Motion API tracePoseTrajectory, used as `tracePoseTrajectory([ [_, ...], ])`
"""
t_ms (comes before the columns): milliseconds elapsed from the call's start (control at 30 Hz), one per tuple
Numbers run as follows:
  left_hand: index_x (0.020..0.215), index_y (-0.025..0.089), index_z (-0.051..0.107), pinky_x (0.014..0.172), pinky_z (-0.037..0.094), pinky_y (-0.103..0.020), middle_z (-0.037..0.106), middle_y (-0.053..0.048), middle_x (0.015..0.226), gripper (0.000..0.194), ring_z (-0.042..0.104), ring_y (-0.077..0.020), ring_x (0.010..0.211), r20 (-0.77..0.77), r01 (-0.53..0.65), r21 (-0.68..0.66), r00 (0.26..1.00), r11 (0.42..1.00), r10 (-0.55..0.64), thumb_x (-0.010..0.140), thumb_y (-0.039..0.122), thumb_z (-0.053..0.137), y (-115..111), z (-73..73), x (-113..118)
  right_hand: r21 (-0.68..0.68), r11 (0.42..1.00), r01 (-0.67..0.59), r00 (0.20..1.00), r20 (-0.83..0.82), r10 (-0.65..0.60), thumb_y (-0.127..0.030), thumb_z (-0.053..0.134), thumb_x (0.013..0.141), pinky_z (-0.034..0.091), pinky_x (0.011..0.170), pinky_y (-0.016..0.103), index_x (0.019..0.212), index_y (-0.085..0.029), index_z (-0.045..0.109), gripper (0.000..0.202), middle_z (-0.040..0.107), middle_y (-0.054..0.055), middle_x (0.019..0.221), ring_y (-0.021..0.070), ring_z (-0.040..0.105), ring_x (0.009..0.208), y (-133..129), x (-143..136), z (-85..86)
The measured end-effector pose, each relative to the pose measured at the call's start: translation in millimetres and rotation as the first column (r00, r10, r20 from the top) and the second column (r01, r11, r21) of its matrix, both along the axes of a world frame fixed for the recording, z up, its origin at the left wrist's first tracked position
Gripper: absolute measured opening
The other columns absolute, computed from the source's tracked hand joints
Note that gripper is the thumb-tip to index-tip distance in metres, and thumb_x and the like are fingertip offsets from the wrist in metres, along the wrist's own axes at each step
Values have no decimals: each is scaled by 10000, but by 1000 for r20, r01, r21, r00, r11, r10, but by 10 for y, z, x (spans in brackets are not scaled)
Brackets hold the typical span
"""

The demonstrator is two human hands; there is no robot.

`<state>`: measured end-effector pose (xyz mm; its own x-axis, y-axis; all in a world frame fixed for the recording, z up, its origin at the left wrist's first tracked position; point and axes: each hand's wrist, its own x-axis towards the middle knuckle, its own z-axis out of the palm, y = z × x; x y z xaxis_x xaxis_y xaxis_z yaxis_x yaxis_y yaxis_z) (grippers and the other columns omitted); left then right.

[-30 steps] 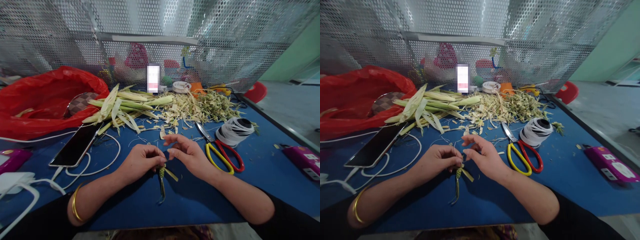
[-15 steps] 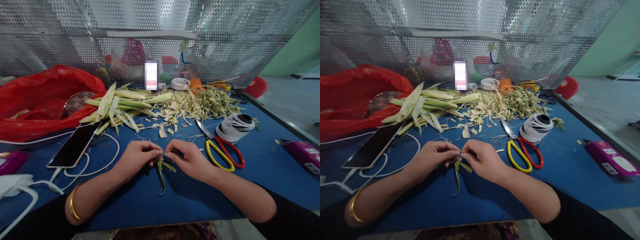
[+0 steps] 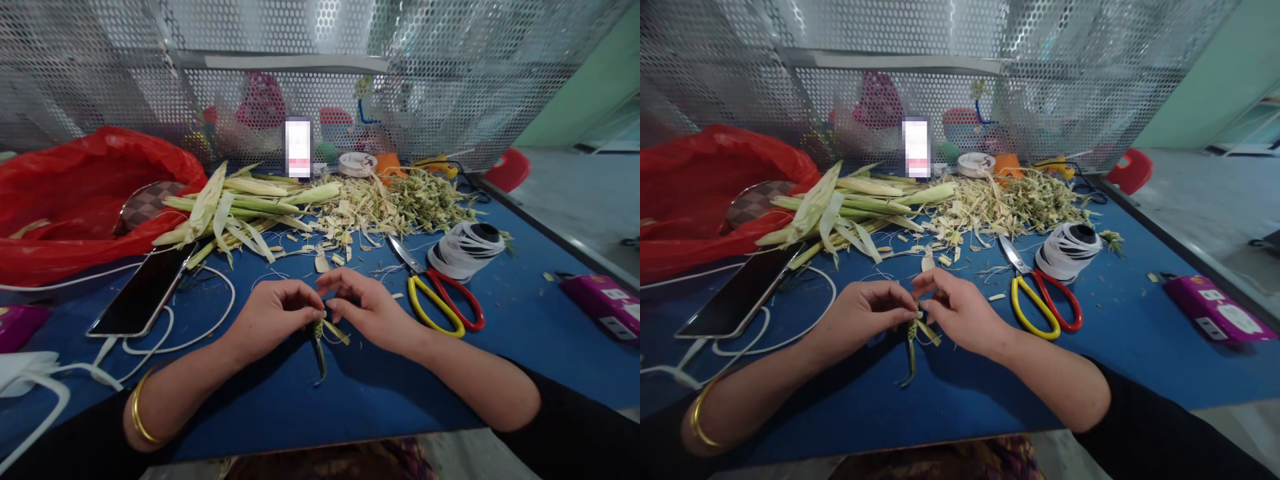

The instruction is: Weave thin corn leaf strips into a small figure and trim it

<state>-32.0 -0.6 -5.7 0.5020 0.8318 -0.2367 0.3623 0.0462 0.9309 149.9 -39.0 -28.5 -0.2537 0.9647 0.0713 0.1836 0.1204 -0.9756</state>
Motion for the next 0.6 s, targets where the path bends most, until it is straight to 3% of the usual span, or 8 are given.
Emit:
tracePoseTrajectory([
  [100,705,162,701,564,422,-197,671,12,639,57,565,-98,583,-81,41,174,996,984,-27,712,189,651,-3,-18,-19,10,998,-54,997,55,53,-96,501,813,496,624,240,1087,-192,532,291,651,29,951,94,586,662,-8,-28,-31],
  [200,720,180,706,566,414,-188,693,24,659,94,586,-99,594,-176,97,375,984,922,-32,733,162,614,-14,-34,-35,60,996,-69,988,143,60,-67,499,807,485,636,236,1088,-198,535,312,662,22,935,103,595,692,-19,-23,-54],
  [367,783,209,693,614,420,-198,722,31,747,140,650,-116,678,-292,213,677,956,704,-8,803,160,563,-49,-71,-47,117,991,-64,971,235,34,-66,505,819,481,667,244,1087,-200,525,300,683,37,946,126,627,732,-21,-3,-75],
  [600,909,216,647,610,419,-234,712,13,778,115,659,-148,698,-398,319,828,914,462,82,877,225,537,-70,-163,-83,135,988,-77,957,288,36,-45,485,825,473,658,254,1093,-196,495,308,713,34,915,133,636,675,-35,-9,-30],
])
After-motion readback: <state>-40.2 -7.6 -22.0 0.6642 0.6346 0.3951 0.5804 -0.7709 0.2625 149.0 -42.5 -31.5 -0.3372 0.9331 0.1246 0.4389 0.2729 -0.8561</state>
